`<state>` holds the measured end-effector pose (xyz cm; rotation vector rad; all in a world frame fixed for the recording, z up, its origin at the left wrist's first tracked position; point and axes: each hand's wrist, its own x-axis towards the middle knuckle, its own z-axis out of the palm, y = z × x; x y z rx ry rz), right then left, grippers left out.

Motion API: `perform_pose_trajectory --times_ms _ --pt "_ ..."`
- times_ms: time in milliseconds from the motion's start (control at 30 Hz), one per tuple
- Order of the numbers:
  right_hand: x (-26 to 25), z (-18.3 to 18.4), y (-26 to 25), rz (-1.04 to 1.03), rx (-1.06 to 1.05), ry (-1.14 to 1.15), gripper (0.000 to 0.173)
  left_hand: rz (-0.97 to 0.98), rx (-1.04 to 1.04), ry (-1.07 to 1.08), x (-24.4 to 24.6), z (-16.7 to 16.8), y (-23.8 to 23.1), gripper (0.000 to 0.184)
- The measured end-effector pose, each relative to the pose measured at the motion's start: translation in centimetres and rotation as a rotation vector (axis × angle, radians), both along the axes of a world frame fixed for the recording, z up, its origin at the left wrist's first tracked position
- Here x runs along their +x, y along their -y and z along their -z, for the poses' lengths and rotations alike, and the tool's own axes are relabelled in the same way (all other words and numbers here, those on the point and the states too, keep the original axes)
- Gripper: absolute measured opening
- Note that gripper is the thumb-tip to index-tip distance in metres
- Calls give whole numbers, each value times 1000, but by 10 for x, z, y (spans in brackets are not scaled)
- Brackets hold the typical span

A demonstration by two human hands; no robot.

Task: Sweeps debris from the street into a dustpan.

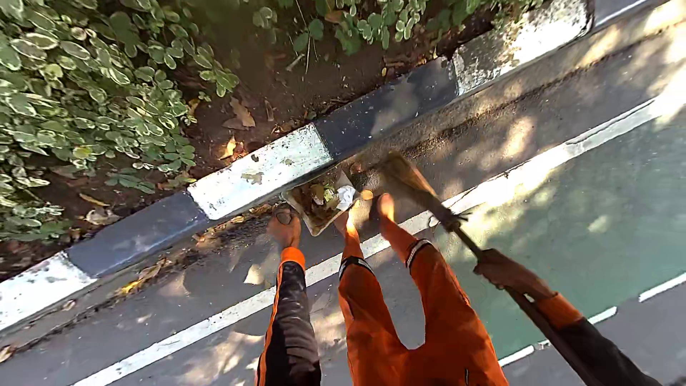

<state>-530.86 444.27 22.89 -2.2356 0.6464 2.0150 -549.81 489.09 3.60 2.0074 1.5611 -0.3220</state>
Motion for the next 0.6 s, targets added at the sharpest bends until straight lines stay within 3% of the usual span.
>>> perform_pose_trajectory --times_ms 100,167,233,300,367,433,533,600 --pt "27 72 -24 -254 -79 243 42 -4 9 -32 7 -3 -7 30" --pt "10 132 -69 -322 24 214 70 17 5 -64 22 -1 -5 32" --pt "-25 159 -132 -384 158 56 91 35 -13 -89 46 5 -6 36" --pt "-61 136 -174 -386 210 -89 80 39 -24 -115 60 12 -3 34" --pt "-74 104 -162 -331 233 -169 43 39 -30 -109 58 20 -2 33" --pt "-81 70 -110 -127 293 -167 29 80 -1 -54 40 30 -10 29" --pt "-104 7 -32 247 220 -173 26 88 -58 -29 4 16 -26 32" --pt "-115 -20 12 320 116 -118 18 38 -64 32 -27 11 -37 32"
